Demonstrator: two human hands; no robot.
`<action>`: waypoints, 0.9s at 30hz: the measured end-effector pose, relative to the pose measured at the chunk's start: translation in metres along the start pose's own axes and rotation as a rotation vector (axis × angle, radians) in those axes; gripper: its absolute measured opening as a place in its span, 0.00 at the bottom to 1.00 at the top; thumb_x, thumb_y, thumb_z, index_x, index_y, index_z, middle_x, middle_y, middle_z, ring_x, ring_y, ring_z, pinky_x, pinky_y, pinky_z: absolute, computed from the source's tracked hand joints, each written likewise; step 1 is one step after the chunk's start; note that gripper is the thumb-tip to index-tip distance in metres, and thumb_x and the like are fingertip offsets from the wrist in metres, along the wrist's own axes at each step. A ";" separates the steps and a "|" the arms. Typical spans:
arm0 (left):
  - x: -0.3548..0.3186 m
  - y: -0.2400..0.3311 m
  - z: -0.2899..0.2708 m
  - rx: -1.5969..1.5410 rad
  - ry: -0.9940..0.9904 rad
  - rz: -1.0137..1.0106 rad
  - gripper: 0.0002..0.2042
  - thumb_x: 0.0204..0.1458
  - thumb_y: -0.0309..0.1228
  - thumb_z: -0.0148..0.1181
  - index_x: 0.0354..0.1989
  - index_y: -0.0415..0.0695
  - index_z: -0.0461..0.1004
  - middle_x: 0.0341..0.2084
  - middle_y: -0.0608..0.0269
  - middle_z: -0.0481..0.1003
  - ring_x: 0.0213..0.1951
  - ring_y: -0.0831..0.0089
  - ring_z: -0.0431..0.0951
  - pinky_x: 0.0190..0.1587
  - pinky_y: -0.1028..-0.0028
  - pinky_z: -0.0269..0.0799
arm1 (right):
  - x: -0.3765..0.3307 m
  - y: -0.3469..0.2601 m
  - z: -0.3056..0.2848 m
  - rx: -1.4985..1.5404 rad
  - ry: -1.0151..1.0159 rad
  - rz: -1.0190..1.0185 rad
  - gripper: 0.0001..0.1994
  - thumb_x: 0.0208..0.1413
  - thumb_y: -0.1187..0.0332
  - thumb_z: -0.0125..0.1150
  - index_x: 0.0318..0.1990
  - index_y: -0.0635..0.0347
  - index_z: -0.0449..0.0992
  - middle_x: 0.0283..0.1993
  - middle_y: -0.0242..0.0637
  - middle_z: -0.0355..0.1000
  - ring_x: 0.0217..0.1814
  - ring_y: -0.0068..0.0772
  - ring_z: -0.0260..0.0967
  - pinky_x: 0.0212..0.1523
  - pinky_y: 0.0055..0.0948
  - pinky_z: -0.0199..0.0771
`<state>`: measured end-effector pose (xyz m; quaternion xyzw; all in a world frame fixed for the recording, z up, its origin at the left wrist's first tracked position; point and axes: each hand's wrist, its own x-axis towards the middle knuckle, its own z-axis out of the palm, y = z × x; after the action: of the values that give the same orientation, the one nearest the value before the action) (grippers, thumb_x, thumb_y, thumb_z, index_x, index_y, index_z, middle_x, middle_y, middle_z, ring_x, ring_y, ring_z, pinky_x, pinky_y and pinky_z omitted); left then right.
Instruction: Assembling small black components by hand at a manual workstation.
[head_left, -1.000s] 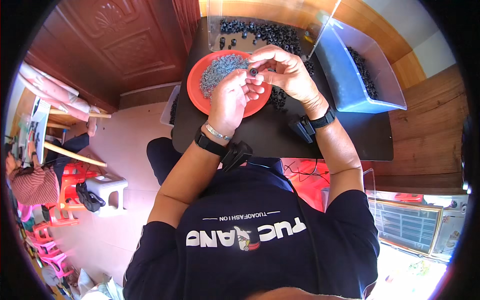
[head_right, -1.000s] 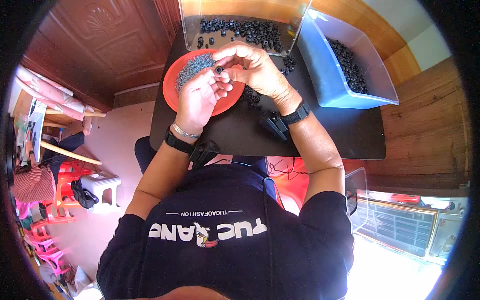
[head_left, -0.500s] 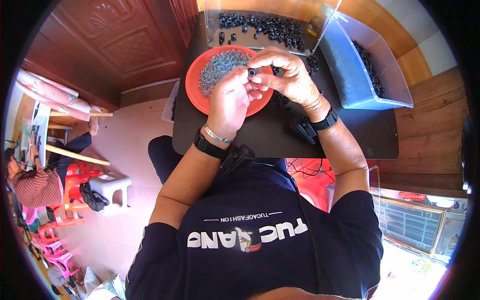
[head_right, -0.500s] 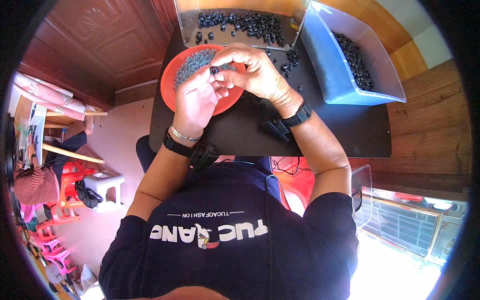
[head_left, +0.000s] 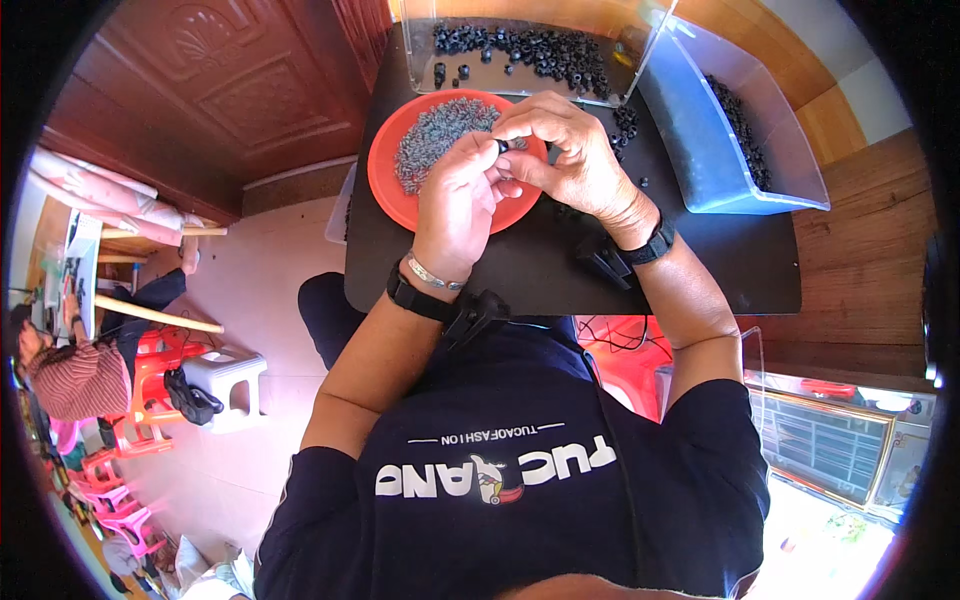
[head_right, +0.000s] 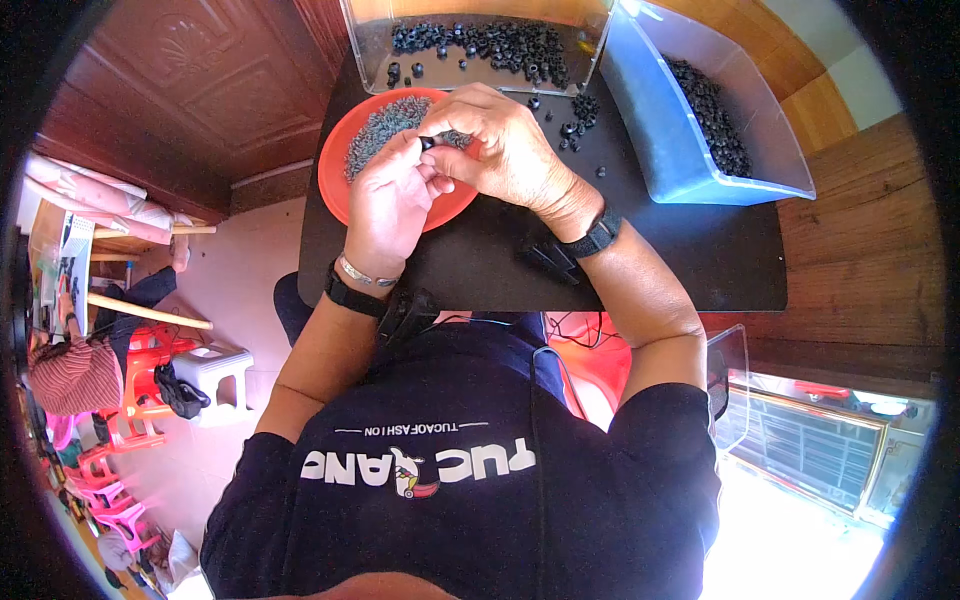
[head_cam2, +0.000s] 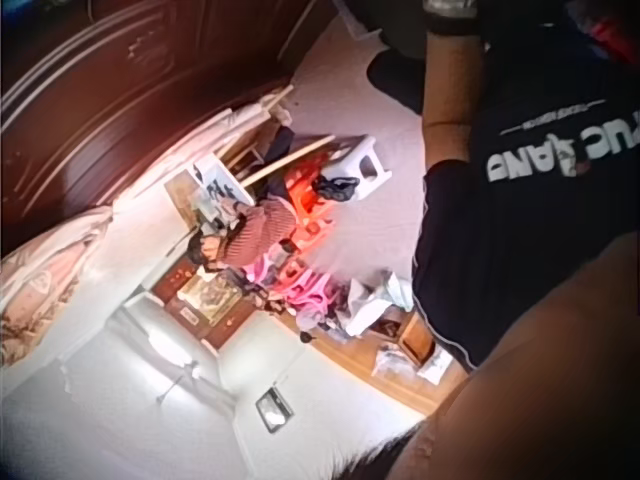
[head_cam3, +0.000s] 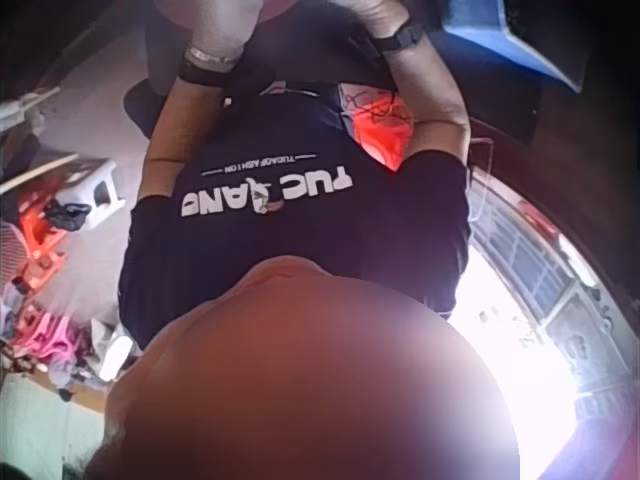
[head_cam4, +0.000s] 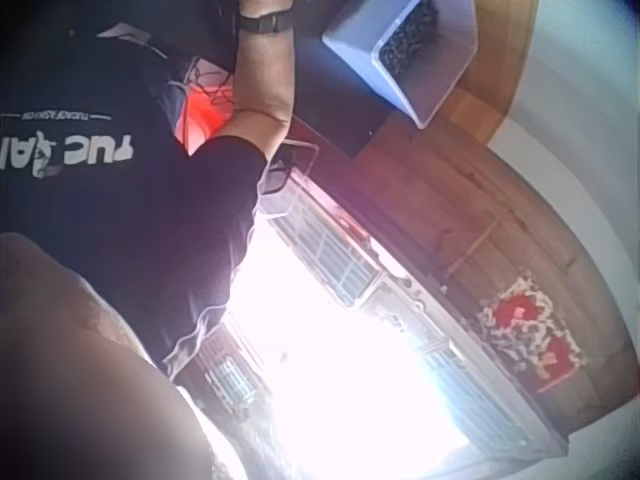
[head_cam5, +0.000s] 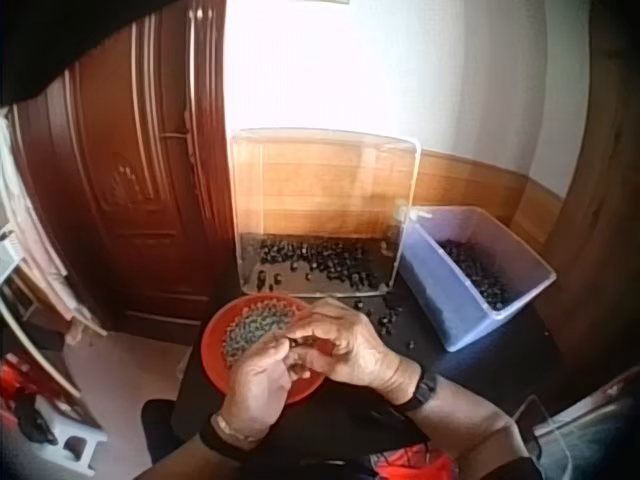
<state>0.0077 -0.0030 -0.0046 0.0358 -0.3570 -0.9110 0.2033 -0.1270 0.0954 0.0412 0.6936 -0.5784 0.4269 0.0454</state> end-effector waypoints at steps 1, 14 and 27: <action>0.000 0.001 0.001 -0.045 -0.002 -0.007 0.09 0.59 0.34 0.46 0.39 0.45 0.70 0.35 0.67 0.73 0.37 0.77 0.72 0.40 0.74 0.67 | 0.001 -0.001 0.000 0.001 0.003 0.000 0.15 0.42 0.75 0.69 0.41 0.58 0.77 0.42 0.36 0.75 0.45 0.36 0.71 0.48 0.33 0.70; 0.001 0.000 0.003 -0.124 -0.087 0.025 0.12 0.60 0.36 0.46 0.45 0.44 0.70 0.38 0.67 0.71 0.38 0.78 0.71 0.42 0.73 0.67 | 0.000 -0.006 0.002 0.082 0.081 -0.004 0.16 0.41 0.76 0.69 0.41 0.56 0.76 0.43 0.37 0.75 0.48 0.36 0.71 0.50 0.33 0.70; 0.006 0.011 -0.003 -0.135 -0.058 0.157 0.11 0.60 0.36 0.46 0.37 0.42 0.70 0.33 0.62 0.72 0.38 0.68 0.73 0.40 0.71 0.67 | -0.004 0.011 0.000 0.198 0.070 0.130 0.12 0.51 0.70 0.64 0.43 0.60 0.76 0.41 0.36 0.74 0.42 0.30 0.70 0.45 0.30 0.69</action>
<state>0.0068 -0.0142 0.0013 -0.0322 -0.3020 -0.9150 0.2654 -0.1357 0.0945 0.0337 0.6403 -0.5753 0.5081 -0.0309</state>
